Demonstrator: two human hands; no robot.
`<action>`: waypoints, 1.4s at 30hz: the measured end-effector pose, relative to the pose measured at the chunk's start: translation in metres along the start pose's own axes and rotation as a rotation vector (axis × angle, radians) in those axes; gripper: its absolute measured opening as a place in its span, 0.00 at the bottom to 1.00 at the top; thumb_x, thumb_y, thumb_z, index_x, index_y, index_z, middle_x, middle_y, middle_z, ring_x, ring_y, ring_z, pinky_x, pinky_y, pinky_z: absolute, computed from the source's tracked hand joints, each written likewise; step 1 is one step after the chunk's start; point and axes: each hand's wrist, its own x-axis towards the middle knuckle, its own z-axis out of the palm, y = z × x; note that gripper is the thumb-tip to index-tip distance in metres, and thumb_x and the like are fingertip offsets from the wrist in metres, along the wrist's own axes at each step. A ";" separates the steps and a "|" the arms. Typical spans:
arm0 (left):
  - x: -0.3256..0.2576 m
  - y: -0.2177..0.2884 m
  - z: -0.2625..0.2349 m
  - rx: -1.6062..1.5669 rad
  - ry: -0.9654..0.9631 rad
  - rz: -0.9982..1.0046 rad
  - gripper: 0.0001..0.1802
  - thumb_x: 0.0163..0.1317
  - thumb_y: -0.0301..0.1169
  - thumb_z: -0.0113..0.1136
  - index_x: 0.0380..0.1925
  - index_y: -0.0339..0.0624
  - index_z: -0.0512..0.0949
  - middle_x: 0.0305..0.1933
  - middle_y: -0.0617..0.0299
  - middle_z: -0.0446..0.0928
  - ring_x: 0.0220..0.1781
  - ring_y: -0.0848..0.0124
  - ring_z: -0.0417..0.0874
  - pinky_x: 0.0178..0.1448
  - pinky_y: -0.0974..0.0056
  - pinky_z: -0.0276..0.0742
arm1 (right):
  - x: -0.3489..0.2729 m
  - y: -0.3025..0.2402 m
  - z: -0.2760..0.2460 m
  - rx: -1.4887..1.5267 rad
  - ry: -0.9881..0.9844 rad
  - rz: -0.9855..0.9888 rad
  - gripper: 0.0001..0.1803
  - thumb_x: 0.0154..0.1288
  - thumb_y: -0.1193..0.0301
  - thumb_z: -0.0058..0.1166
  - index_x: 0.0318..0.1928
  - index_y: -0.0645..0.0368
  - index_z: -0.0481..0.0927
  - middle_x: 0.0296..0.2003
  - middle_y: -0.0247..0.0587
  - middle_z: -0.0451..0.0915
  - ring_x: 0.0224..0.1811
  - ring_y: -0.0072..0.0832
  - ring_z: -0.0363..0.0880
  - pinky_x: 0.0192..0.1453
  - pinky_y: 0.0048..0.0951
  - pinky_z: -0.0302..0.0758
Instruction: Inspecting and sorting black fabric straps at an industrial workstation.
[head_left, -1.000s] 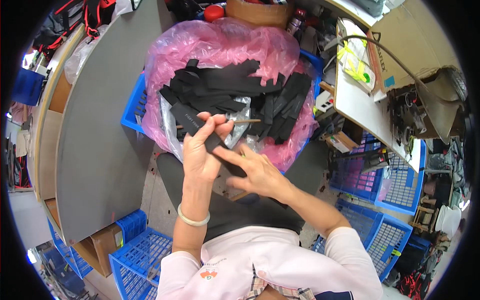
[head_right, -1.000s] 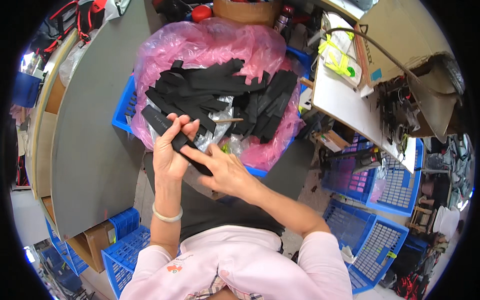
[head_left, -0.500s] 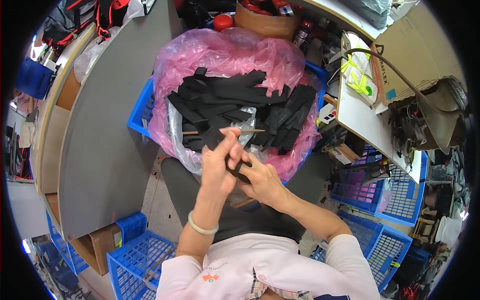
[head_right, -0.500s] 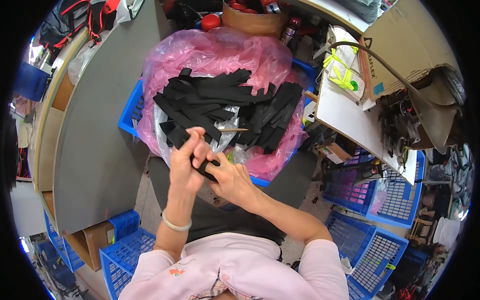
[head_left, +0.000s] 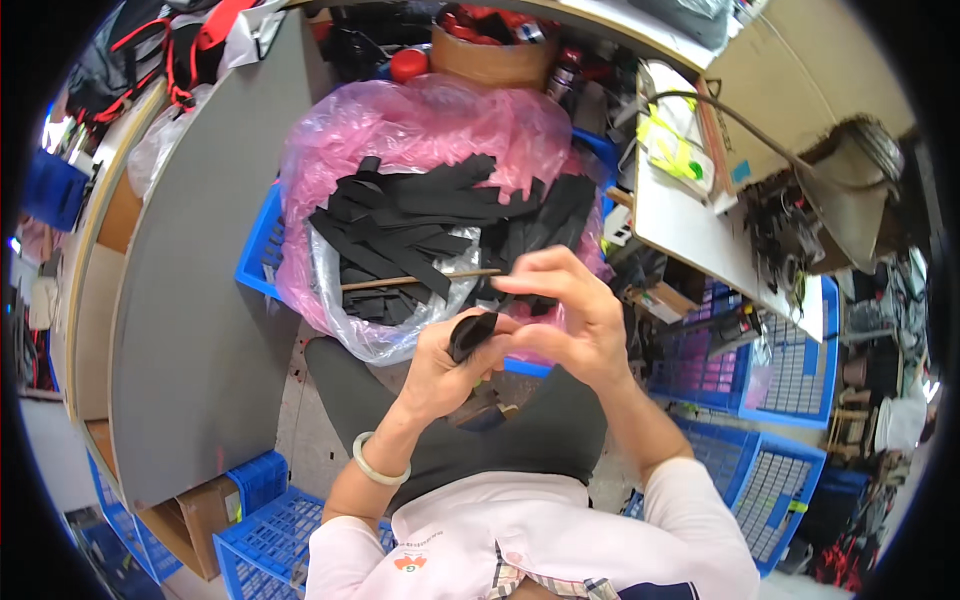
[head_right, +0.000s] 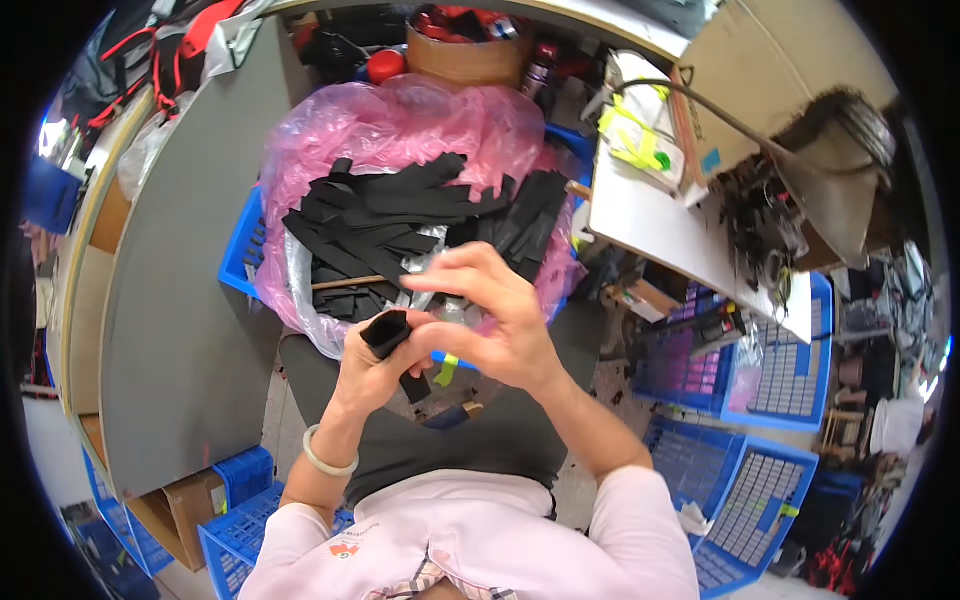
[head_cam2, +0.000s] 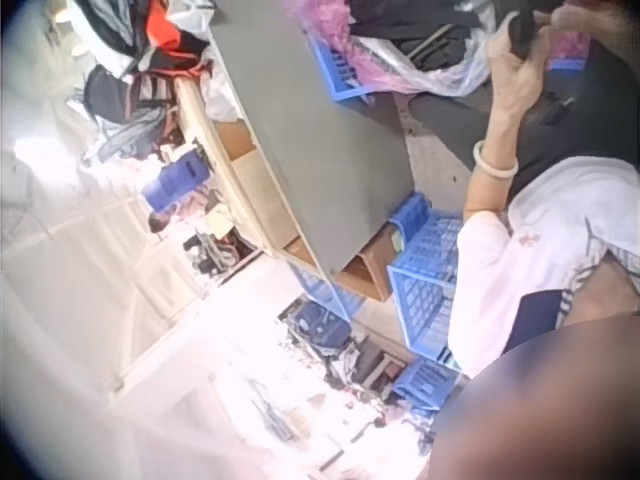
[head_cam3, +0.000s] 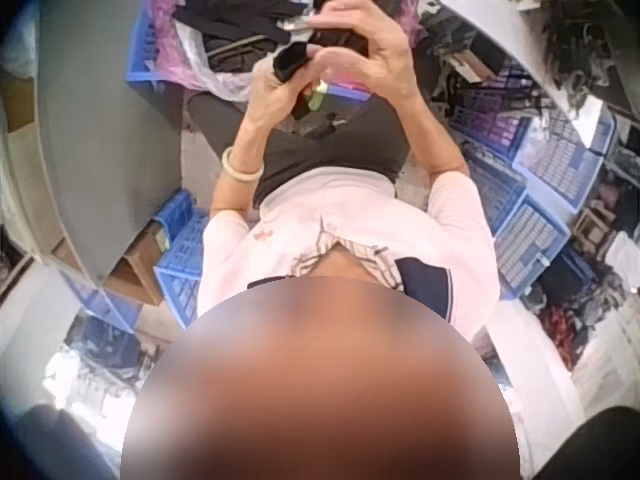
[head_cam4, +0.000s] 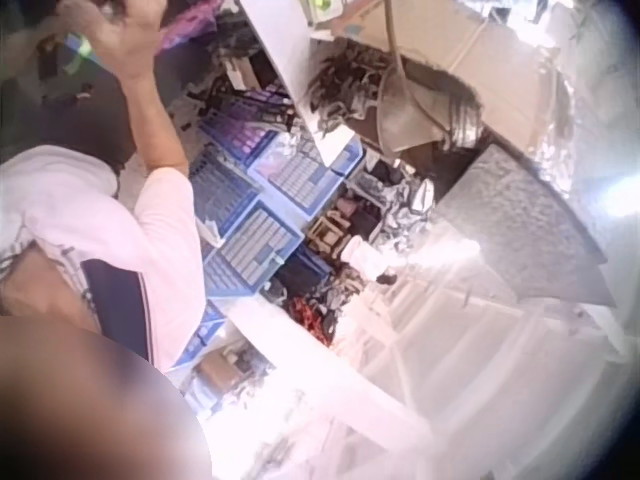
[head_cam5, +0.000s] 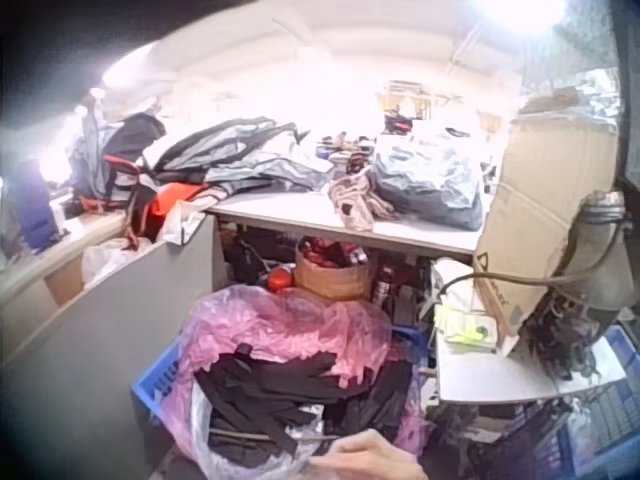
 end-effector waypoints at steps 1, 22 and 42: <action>-0.002 -0.002 -0.001 0.088 -0.037 0.076 0.09 0.56 0.24 0.61 0.37 0.35 0.78 0.24 0.64 0.75 0.25 0.78 0.75 0.28 0.73 0.70 | 0.010 -0.012 0.001 -0.071 -0.094 -0.041 0.22 0.46 0.71 0.66 0.45 0.62 0.80 0.39 0.43 0.73 0.41 0.31 0.73 0.46 0.28 0.69; -0.033 -0.019 -0.004 -0.333 -0.305 -0.499 0.12 0.62 0.34 0.54 0.36 0.34 0.73 0.22 0.66 0.69 0.22 0.80 0.68 0.26 0.74 0.63 | 0.010 0.008 -0.011 0.505 0.010 0.603 0.15 0.54 0.80 0.56 0.44 0.67 0.78 0.35 0.36 0.78 0.33 0.18 0.74 0.35 0.17 0.69; -0.028 -0.031 -0.009 -0.403 -0.160 -0.701 0.14 0.64 0.33 0.53 0.36 0.29 0.75 0.29 0.49 0.80 0.28 0.63 0.84 0.33 0.67 0.80 | -0.016 0.069 0.006 0.622 0.364 0.783 0.07 0.49 0.74 0.65 0.28 0.63 0.80 0.21 0.34 0.79 0.18 0.14 0.71 0.21 0.15 0.63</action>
